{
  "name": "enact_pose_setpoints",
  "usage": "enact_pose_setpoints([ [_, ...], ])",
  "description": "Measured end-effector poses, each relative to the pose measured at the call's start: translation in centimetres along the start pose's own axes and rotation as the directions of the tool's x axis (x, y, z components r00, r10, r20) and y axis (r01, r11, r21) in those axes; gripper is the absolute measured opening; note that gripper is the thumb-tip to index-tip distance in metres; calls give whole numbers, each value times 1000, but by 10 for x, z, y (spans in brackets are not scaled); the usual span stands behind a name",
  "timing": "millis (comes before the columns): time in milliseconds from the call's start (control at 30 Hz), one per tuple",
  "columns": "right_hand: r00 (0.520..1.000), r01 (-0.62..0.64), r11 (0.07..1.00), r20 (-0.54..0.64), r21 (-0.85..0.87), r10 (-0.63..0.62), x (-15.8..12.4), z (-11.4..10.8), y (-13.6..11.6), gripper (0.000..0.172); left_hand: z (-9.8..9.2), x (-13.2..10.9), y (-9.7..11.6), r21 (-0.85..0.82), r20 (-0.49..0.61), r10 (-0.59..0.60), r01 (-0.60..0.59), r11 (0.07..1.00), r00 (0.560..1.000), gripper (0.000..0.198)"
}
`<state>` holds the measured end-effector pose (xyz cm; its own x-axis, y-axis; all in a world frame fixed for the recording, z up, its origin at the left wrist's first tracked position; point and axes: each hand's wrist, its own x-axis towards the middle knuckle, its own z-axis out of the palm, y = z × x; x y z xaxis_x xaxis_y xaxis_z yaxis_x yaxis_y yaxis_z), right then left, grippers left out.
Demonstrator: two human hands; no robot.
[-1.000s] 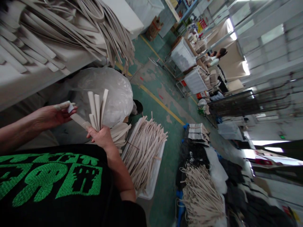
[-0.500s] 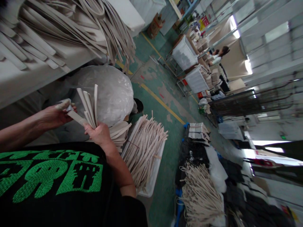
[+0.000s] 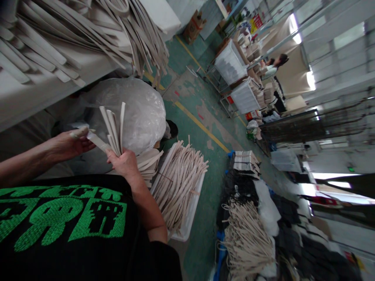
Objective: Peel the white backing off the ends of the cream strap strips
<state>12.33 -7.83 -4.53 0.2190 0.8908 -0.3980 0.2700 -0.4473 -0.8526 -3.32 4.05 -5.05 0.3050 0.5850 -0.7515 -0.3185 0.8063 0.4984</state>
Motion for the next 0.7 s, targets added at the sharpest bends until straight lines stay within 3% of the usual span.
enact_pose_setpoints([
  [233, 999, -22, 1000, -41, -8, 21, 6, 3, 2, 31, 1, -2, -9, 42, -7, 0, 0, 999, 1000, 22],
  [367, 997, -43, 997, -72, -60, 38, 8, 3, 0, 32, 3, -10, -9, 124, -5, 140, -139, 982, 990, 18],
  [500, 992, 8, 983, -123, -182, -31, 4, 3, -2, 28, 1, -13, -9, 352, -3, 303, -283, 892, 953, 9],
  [567, 991, 39, 981, -121, -190, -62, 3, 4, -2, 24, 2, -13, -12, 396, 22, 264, -251, 883, 964, 9],
  [700, 996, 19, 998, -84, -63, -24, 3, 6, -2, 21, 7, -13, -24, 304, 71, 69, -87, 949, 995, 12],
])
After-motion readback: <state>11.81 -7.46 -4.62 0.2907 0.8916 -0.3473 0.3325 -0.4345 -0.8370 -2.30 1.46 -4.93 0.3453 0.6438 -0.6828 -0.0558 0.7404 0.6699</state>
